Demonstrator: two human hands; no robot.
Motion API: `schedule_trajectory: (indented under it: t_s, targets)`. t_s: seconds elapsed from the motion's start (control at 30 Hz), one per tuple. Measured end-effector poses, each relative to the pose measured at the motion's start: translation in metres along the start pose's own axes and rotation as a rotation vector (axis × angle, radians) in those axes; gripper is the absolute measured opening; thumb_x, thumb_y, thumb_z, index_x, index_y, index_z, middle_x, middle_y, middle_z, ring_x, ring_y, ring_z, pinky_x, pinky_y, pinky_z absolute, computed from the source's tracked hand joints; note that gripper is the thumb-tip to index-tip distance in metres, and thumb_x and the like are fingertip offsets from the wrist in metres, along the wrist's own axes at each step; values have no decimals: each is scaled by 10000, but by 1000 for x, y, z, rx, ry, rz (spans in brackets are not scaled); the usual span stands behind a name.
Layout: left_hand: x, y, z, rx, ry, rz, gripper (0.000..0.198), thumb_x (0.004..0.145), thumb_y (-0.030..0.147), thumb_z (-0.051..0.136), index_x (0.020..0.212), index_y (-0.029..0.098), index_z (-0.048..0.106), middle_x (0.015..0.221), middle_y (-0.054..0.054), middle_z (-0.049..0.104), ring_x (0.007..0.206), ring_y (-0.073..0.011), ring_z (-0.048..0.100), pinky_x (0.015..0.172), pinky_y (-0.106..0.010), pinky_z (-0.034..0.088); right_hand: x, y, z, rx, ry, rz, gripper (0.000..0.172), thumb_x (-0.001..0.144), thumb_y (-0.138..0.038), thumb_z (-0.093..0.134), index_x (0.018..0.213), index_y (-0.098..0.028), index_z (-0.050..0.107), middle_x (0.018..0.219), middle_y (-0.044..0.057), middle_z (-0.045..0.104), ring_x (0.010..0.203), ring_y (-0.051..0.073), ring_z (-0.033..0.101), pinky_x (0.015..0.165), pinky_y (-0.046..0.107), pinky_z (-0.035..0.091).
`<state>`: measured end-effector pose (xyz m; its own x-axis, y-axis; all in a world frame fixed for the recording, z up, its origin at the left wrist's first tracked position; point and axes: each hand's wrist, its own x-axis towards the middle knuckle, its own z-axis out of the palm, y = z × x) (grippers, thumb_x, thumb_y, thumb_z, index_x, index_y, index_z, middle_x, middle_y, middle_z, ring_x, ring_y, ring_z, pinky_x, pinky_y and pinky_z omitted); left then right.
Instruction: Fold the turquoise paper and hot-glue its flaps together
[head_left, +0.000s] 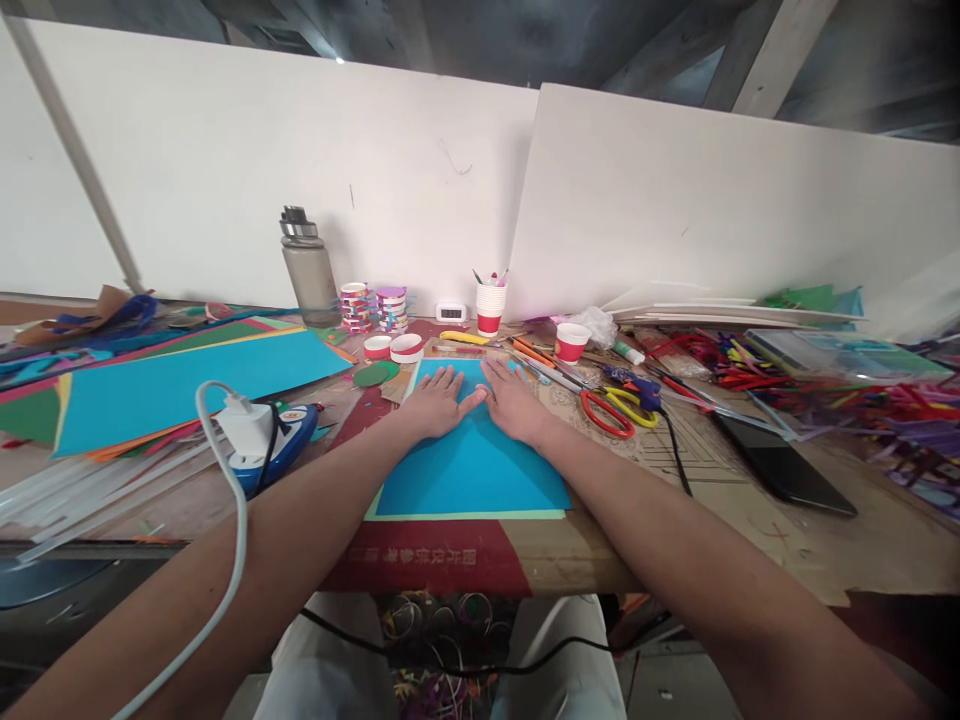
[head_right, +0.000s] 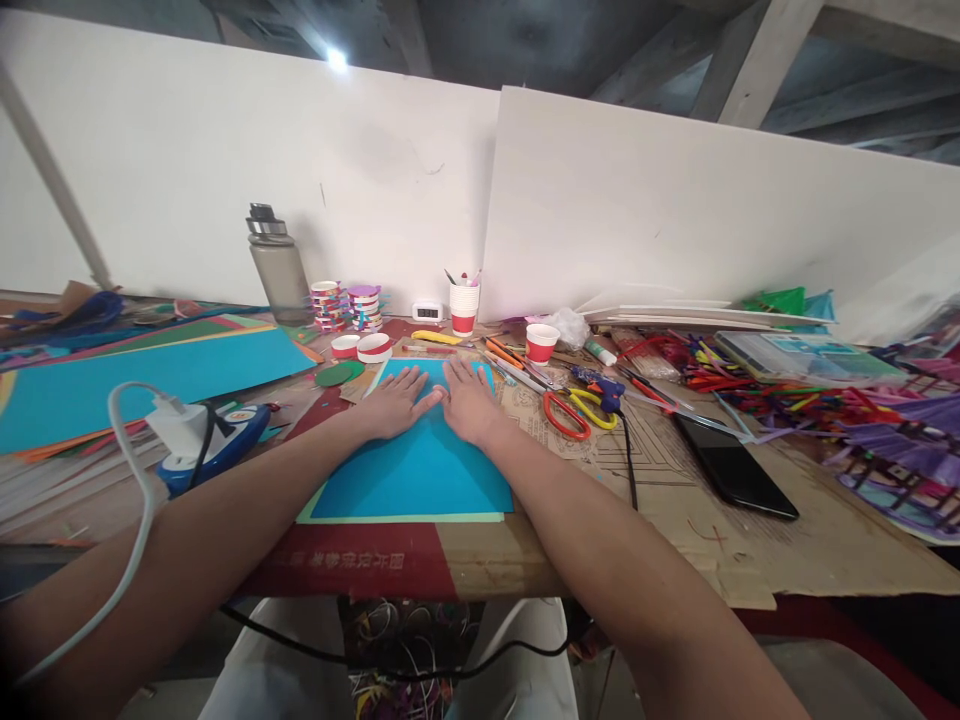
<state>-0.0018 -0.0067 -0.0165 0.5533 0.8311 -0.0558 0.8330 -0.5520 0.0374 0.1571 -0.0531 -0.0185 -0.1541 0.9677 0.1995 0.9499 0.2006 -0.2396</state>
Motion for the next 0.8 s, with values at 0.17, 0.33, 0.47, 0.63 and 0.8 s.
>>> schedule_trajectory:
  t_s: [0.17,0.33,0.47,0.63,0.8]
  targets:
    - [-2,-1,0,-22,8,0,794,934,616,103,1518,84,184,1576,-123,92,1460,-256,55,1173,-423,79,-1,-1,3,-41,-176,28,623,988,-427,207,1499,-72,241,1578,103,160,1456,269,97,1163,484,95]
    - [-5,-2,-3,1,2,3,804,923,636,97,1521,105,181,1580,-92,103,1463,-238,58,1176,-420,74,-1,0,3,-63,-191,27,669,986,-484,118,1506,-75,216,1582,96,138,1457,259,93,1163,473,92]
    - [-5,-5,-4,22,0,-23,787,926,623,98,1525,116,163,1582,-66,110,1464,-233,61,1176,-429,83,-2,-1,2,-70,-218,21,697,978,-510,74,1514,-77,184,1586,86,115,1461,240,66,1167,448,74]
    - [-2,-14,-3,10,-33,-67,797,922,625,114,1526,106,133,1584,-71,97,1465,-235,41,1175,-456,70,-3,6,0,-98,-232,104,683,974,-523,131,1522,-119,170,1589,78,108,1460,260,66,1157,491,74]
    - [-6,-6,-5,117,202,-89,779,934,609,158,1494,79,275,1566,-129,183,1463,-270,37,1165,-489,-51,-3,9,-6,-143,-6,209,679,980,-467,180,1511,-43,166,1587,126,101,1461,262,17,1167,455,28]
